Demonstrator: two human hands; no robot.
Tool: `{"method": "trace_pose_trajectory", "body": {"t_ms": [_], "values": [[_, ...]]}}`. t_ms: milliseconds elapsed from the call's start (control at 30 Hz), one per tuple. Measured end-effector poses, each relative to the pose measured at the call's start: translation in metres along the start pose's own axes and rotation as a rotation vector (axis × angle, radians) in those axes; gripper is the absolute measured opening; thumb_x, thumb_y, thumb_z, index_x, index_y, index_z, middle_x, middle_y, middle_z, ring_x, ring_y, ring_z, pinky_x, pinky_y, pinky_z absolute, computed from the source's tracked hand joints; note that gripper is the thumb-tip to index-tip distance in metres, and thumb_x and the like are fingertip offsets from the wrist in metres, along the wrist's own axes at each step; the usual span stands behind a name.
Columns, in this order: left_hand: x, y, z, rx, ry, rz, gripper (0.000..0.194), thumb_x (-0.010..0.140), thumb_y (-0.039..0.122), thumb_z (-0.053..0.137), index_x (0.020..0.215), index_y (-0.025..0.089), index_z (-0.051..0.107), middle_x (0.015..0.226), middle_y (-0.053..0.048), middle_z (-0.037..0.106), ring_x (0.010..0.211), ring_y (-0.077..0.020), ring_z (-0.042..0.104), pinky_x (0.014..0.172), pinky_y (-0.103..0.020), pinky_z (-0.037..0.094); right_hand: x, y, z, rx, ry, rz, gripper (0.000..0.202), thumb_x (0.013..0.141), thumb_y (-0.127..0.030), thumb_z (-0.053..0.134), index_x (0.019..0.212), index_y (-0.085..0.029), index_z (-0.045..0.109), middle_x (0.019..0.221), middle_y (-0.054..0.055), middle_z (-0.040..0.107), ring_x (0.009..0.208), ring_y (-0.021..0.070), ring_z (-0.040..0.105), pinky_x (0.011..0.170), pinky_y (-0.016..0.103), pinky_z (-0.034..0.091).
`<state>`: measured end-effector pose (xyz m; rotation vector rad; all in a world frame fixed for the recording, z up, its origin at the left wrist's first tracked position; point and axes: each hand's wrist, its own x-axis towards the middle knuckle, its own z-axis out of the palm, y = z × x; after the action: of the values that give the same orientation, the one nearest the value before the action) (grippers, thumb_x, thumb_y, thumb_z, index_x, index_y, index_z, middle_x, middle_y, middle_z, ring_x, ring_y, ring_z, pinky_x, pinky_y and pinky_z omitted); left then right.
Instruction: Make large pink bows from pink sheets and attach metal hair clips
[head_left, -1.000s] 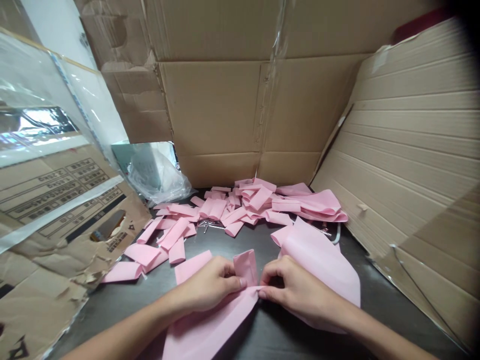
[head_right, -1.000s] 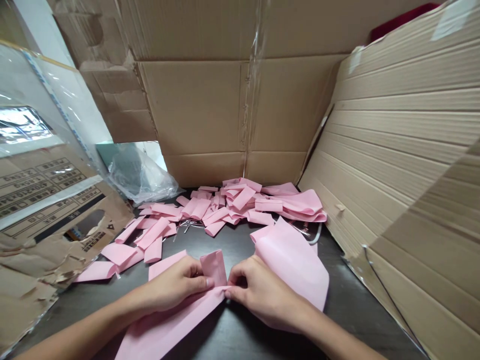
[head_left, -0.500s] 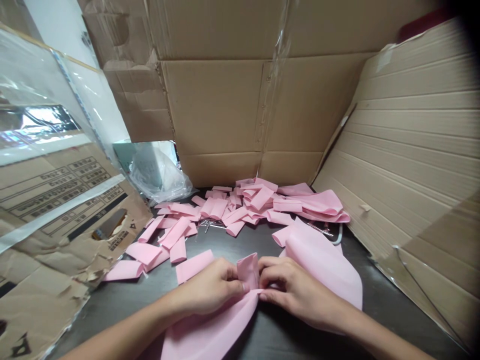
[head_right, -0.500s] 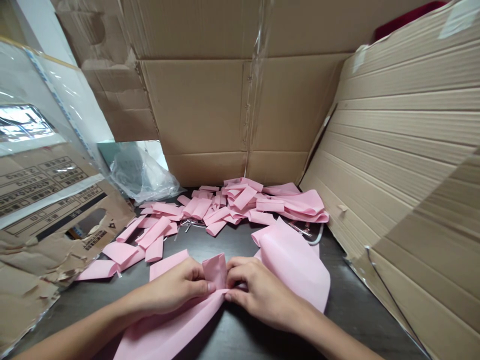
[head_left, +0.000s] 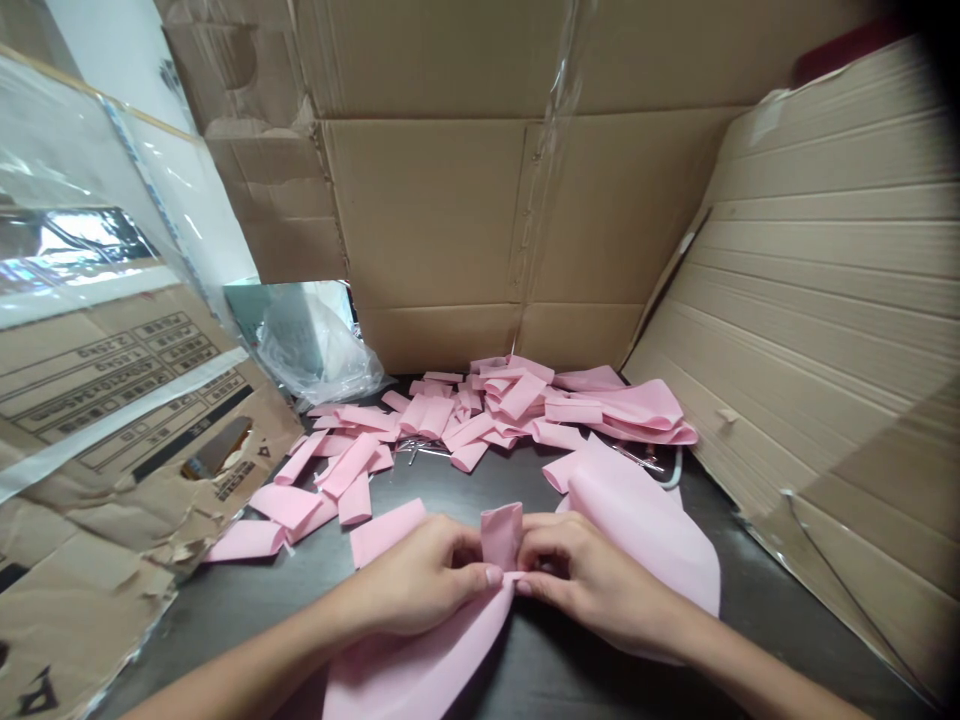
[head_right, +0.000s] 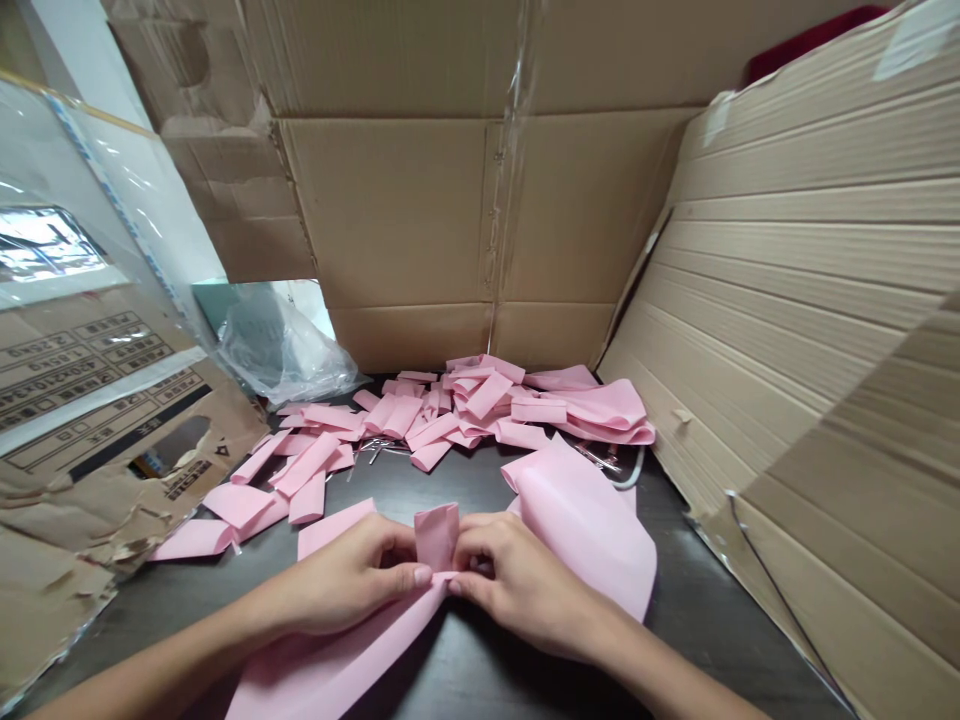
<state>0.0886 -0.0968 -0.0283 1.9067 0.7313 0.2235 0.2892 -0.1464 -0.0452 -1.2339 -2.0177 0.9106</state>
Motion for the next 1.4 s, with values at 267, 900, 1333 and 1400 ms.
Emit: {"method": "trace_pose_trajectory", "body": {"t_ms": [267, 900, 1333, 1400], "values": [[-0.004, 0.006, -0.001, -0.076, -0.049, 0.0, 0.033, 0.078, 0.045, 0.065, 0.078, 0.012, 0.064, 0.067, 0.003, 0.051, 0.061, -0.009, 0.041, 0.055, -0.021, 0.028, -0.004, 0.001, 0.004, -0.022, 0.034, 0.014, 0.016, 0.079, -0.01, 0.064, 0.064, -0.016, 0.061, 0.079, 0.001, 0.064, 0.071, 0.0144, 0.056, 0.064, 0.025, 0.04], [0.0, -0.005, 0.007, -0.106, -0.013, -0.042, 0.015, 0.076, 0.027, 0.062, 0.081, 0.012, 0.062, 0.074, 0.001, 0.057, 0.067, -0.011, 0.048, 0.061, -0.022, 0.035, -0.005, 0.0, 0.006, -0.039, 0.032, 0.037, 0.017, 0.08, -0.014, 0.062, 0.065, -0.016, 0.055, 0.08, 0.001, 0.061, 0.072, 0.0144, 0.054, 0.066, 0.026, 0.038], [0.002, -0.009, 0.009, -0.158, -0.023, -0.087, 0.028, 0.08, 0.039, 0.063, 0.076, 0.011, 0.065, 0.07, -0.004, 0.063, 0.061, -0.0119, 0.053, 0.06, -0.023, 0.037, -0.003, -0.001, 0.006, 0.001, 0.014, 0.048, 0.019, 0.08, -0.016, 0.063, 0.064, -0.016, 0.054, 0.08, 0.002, 0.061, 0.072, 0.0154, 0.054, 0.065, 0.026, 0.039], [0.003, -0.011, 0.009, -0.188, -0.028, -0.067, 0.028, 0.079, 0.039, 0.065, 0.075, 0.011, 0.065, 0.069, -0.003, 0.061, 0.062, -0.0116, 0.052, 0.06, -0.023, 0.037, -0.003, -0.001, 0.006, 0.012, 0.007, 0.052, 0.019, 0.08, -0.017, 0.063, 0.063, -0.016, 0.053, 0.079, 0.002, 0.061, 0.071, 0.0156, 0.054, 0.063, 0.026, 0.038]]}}
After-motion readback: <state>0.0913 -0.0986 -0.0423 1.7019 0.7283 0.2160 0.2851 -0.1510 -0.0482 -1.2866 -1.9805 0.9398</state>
